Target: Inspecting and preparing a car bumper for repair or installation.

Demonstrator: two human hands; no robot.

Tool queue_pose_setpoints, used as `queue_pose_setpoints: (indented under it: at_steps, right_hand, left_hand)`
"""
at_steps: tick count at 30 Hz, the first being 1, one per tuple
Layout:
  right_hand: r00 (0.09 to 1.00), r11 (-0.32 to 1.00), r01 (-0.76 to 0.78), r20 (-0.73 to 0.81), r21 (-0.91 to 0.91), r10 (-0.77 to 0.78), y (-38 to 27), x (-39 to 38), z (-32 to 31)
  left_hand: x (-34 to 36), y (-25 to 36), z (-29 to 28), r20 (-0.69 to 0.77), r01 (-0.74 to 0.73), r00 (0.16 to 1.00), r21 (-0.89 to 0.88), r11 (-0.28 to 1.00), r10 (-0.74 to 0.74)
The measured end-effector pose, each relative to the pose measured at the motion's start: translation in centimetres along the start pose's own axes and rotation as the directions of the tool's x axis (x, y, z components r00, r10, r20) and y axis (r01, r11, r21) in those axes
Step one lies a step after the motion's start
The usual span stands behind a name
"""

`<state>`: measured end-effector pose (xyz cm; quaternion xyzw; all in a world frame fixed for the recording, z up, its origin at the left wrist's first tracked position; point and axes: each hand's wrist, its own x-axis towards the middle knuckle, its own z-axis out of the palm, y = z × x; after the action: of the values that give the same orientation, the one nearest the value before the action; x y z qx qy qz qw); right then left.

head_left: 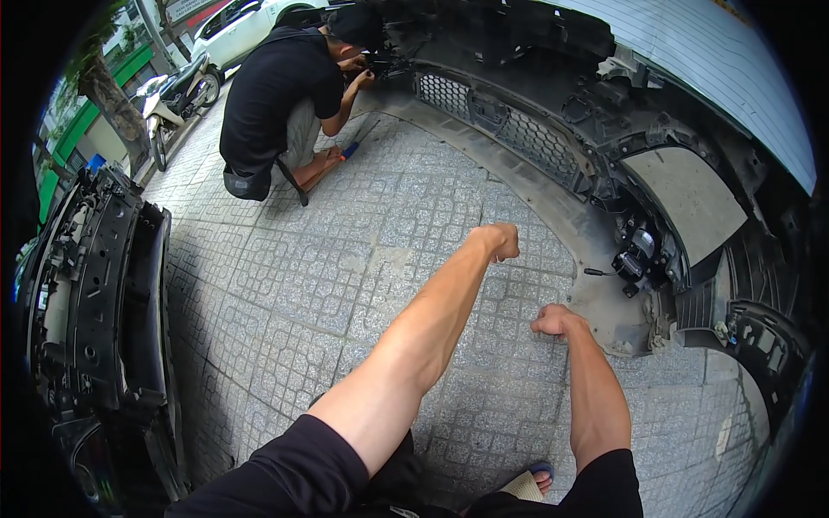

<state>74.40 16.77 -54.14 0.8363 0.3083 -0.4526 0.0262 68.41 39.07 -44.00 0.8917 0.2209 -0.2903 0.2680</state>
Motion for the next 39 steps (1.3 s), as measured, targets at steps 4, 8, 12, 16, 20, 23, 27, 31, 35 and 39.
queue_pose_setpoints:
  at_steps: [4, 8, 12, 16, 20, 23, 27, 31, 35, 39]
  right_hand:
    - [1.000, 1.000, 0.014, -0.020, -0.011, -0.014, 0.3, 0.2, 0.1]
    - [1.000, 1.000, 0.015, -0.015, -0.021, -0.016, 0.4, 0.4, 0.0]
    - [0.999, 0.999, 0.018, -0.032, -0.036, -0.019, 0.2, 0.1, 0.0]
    - [1.000, 0.999, 0.004, -0.007, -0.031, -0.005, -0.2, -0.7, -0.2]
    - [1.000, 1.000, 0.007, 0.005, -0.005, -0.007, -0.5, -0.7, -0.4]
    - [1.000, 1.000, 0.015, 0.010, -0.011, -0.015, -0.6, -0.5, -0.3]
    - [0.998, 0.999, 0.041, -0.041, -0.009, -0.042, 0.3, 0.3, -0.1]
    - [1.000, 1.000, 0.005, 0.006, -0.008, -0.005, -0.4, -0.4, -0.4]
    - [1.000, 1.000, -0.017, -0.005, -0.011, 0.017, -0.3, -0.8, -0.5]
    - [1.000, 1.000, -0.007, -0.011, -0.012, 0.007, -0.3, -0.4, -0.4]
  left_hand:
    - [-0.2, 0.1, 0.4, -0.080, -0.023, 0.997, -0.044, 0.999, 0.019]
    - [0.1, 0.2, 0.4, -0.077, -0.024, 0.997, -0.050, 0.998, 0.020]
    - [0.3, 0.0, 0.3, -0.071, -0.001, 0.997, -0.023, 1.000, -0.001]
    - [0.4, -0.1, 0.4, -0.065, 0.000, 0.998, -0.045, 0.999, -0.003]
    - [0.7, -0.2, 0.5, -0.071, 0.008, 0.997, -0.036, 0.999, -0.010]
    - [0.6, -0.1, 0.6, -0.094, -0.008, 0.996, -0.056, 0.998, 0.003]
    - [-0.1, 0.3, 0.3, -0.091, -0.027, 0.996, -0.048, 0.998, 0.022]
    - [-0.4, -0.1, 0.1, -0.088, -0.013, 0.996, -0.046, 0.999, 0.008]
    - [-0.8, 0.2, 0.1, -0.086, -0.036, 0.996, -0.049, 0.998, 0.032]
    - [-0.6, 0.0, 0.0, -0.089, -0.041, 0.995, -0.045, 0.998, 0.037]
